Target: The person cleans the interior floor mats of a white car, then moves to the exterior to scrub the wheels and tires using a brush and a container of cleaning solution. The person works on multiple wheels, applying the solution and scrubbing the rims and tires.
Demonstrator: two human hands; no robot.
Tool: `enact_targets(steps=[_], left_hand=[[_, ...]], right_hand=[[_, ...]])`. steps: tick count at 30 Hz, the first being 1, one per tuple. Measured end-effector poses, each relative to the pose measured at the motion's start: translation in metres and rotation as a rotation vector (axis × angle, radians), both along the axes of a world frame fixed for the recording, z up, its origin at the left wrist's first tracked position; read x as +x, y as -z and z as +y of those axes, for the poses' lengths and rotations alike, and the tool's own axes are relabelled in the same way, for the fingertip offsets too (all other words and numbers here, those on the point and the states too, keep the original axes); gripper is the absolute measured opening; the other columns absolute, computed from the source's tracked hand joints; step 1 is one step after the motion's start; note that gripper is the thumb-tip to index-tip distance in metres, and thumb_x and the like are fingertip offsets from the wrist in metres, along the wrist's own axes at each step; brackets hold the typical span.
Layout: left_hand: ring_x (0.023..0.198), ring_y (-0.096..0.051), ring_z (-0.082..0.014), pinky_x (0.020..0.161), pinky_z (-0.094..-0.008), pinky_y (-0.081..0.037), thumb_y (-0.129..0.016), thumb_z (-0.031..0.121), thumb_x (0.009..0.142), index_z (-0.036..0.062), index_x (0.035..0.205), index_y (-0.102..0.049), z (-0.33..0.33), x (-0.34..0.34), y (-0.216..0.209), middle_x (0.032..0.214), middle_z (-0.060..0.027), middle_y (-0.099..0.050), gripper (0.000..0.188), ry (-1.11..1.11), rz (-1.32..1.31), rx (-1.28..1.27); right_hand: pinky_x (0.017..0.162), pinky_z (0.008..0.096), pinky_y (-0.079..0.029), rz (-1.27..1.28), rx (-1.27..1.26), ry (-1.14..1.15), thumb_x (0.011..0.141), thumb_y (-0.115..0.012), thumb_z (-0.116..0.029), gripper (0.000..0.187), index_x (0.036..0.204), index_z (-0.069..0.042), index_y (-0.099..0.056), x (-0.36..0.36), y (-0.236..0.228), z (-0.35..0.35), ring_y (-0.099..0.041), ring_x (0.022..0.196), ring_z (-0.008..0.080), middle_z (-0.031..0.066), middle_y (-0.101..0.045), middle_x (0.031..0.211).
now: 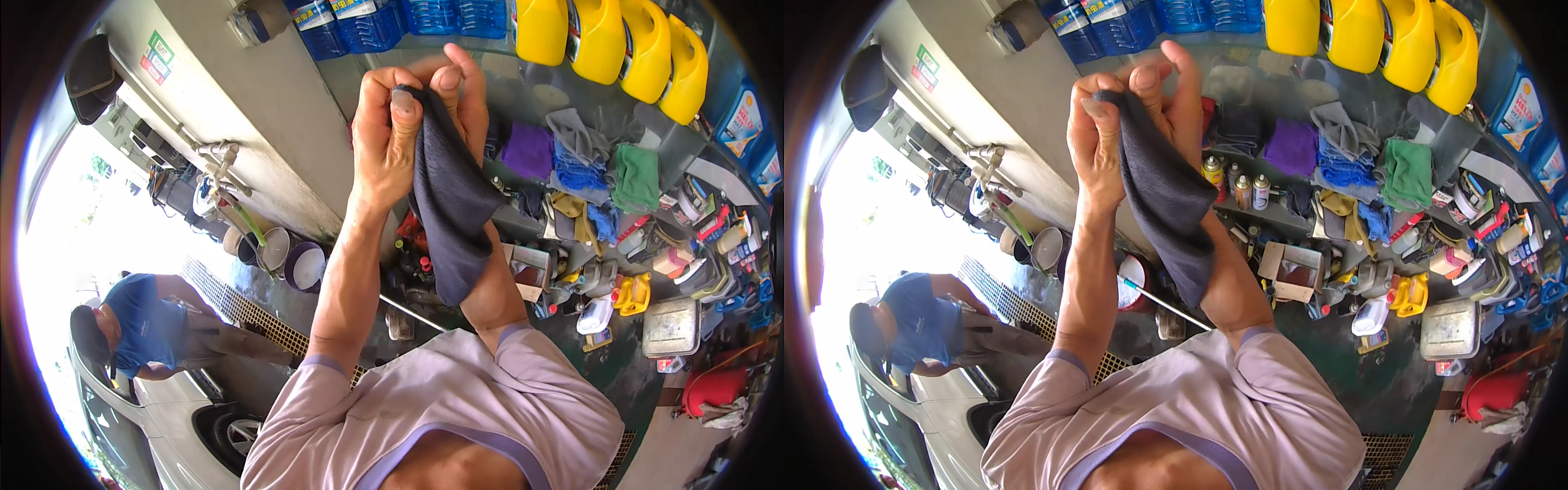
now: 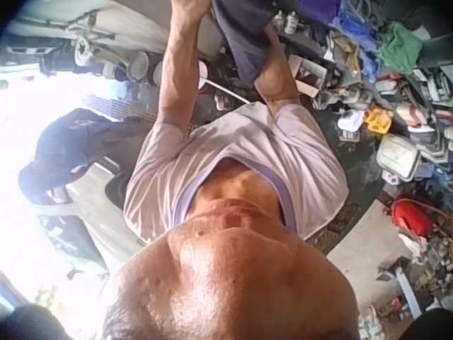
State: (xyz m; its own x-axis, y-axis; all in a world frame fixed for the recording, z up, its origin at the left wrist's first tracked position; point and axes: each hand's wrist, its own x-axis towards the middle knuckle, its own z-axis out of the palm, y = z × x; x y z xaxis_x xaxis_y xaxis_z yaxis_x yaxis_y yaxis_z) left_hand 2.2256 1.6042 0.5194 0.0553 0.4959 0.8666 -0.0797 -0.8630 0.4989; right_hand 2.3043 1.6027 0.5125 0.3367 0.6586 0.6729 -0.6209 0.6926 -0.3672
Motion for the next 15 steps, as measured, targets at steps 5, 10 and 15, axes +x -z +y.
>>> enact_targets(steps=[5, 10, 15], left_hand=[[0.083, -0.061, -0.0071, 0.077, -0.0217, -0.05, -0.071, 0.015, 0.101, 0.0, 0.111, -0.06, -0.014, 0.0, 0.019, 0.094, -0.0026, -0.067, 0.022, -0.163, -0.008, -0.08], [0.085, -0.06, -0.0068, 0.077, -0.0221, -0.049, -0.074, 0.014, 0.099, 0.0, 0.108, -0.061, -0.017, -0.011, 0.037, 0.093, -0.0014, -0.066, 0.021, -0.239, 0.019, -0.17], [0.085, -0.059, -0.0058, 0.078, -0.0214, -0.049, -0.073, 0.009, 0.098, -0.0002, 0.109, -0.063, -0.024, -0.045, 0.055, 0.093, 0.0001, -0.067, 0.018, -0.393, 0.151, -0.181]], right_hand=[[0.083, 0.0325, -0.052, -0.477, -0.334, 0.546, 0.102, -0.065, -0.044, 0.063, 0.142, 0.001, -0.047, 0.017, 0.034, -0.003, -0.063, 0.097, 0.0183, 0.0127, -0.064, 0.106], [0.093, 0.0327, -0.052, -0.091, -0.267, -0.205, 0.104, -0.046, -0.064, 0.074, 0.133, 0.002, -0.059, 0.037, 0.146, 0.003, -0.065, 0.106, 0.018, 0.0101, -0.068, 0.116], [0.097, 0.0363, -0.048, -0.667, -0.249, 0.228, 0.086, -0.085, -0.029, 0.05, 0.122, 0.002, -0.067, 0.023, 0.153, -0.045, -0.065, 0.11, 0.0268, 0.0144, -0.068, 0.118]])
